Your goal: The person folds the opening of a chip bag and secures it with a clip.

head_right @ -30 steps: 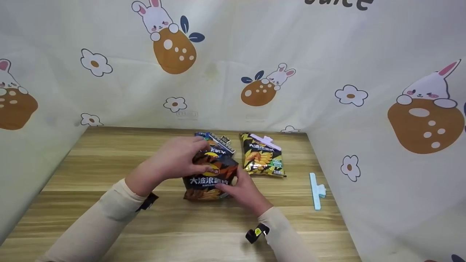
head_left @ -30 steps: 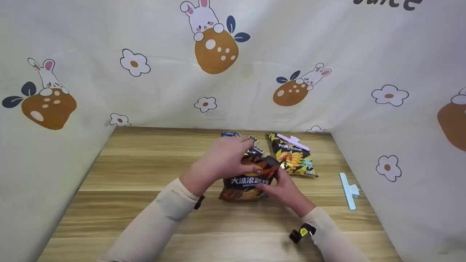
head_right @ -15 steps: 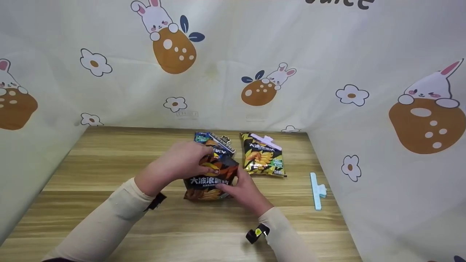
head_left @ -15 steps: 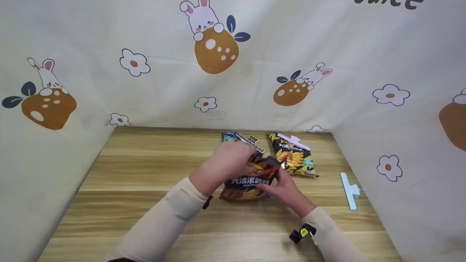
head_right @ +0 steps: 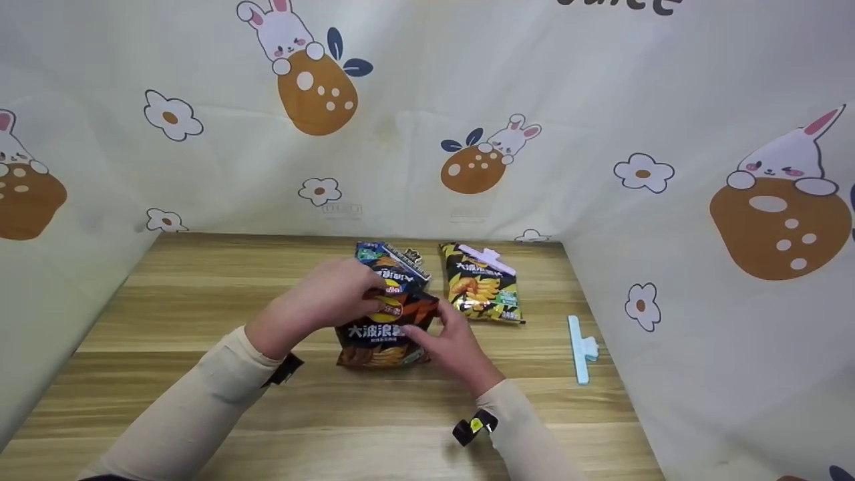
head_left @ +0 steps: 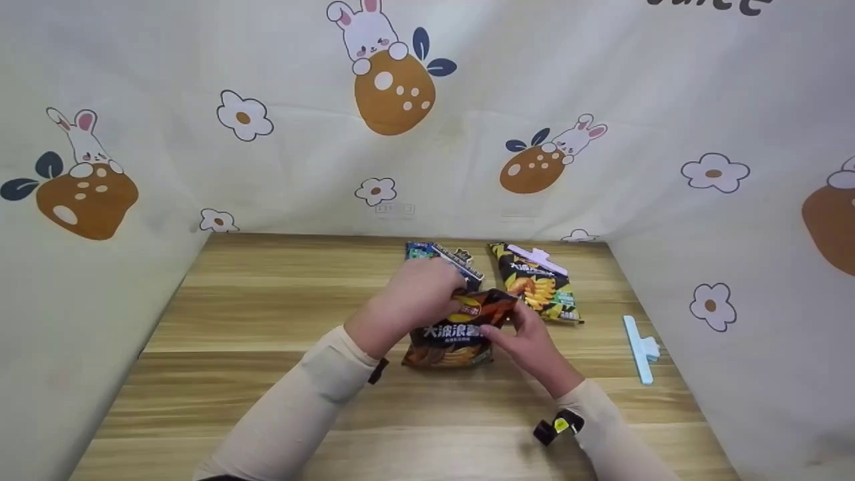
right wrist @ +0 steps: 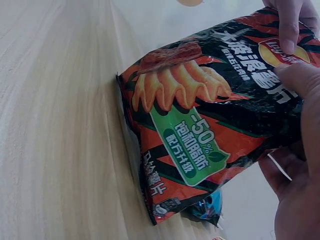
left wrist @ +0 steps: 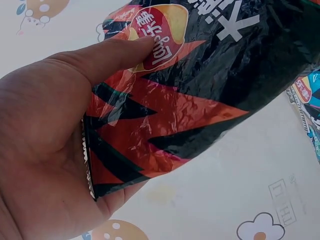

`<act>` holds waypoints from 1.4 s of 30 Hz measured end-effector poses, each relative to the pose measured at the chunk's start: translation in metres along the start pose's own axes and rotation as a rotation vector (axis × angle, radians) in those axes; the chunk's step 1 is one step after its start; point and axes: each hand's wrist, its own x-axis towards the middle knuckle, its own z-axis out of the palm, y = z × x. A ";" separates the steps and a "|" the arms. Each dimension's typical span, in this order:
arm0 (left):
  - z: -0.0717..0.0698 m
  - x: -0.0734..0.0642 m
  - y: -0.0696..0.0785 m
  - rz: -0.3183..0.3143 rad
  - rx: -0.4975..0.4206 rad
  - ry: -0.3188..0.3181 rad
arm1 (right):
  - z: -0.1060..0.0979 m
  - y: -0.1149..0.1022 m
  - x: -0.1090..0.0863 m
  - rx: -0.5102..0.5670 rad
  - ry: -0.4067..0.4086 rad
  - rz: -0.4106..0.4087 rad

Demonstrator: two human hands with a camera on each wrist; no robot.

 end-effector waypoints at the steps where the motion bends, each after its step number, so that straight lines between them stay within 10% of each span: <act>1: 0.000 0.000 0.000 0.003 -0.001 0.006 | -0.001 -0.001 0.000 0.019 0.012 -0.017; 26: -0.003 -0.001 -0.005 0.035 -0.031 0.001 | -0.020 -0.008 0.003 0.092 0.122 -0.109; 42: -0.003 -0.002 -0.013 0.172 -0.079 0.055 | -0.020 -0.007 0.002 0.066 0.135 -0.157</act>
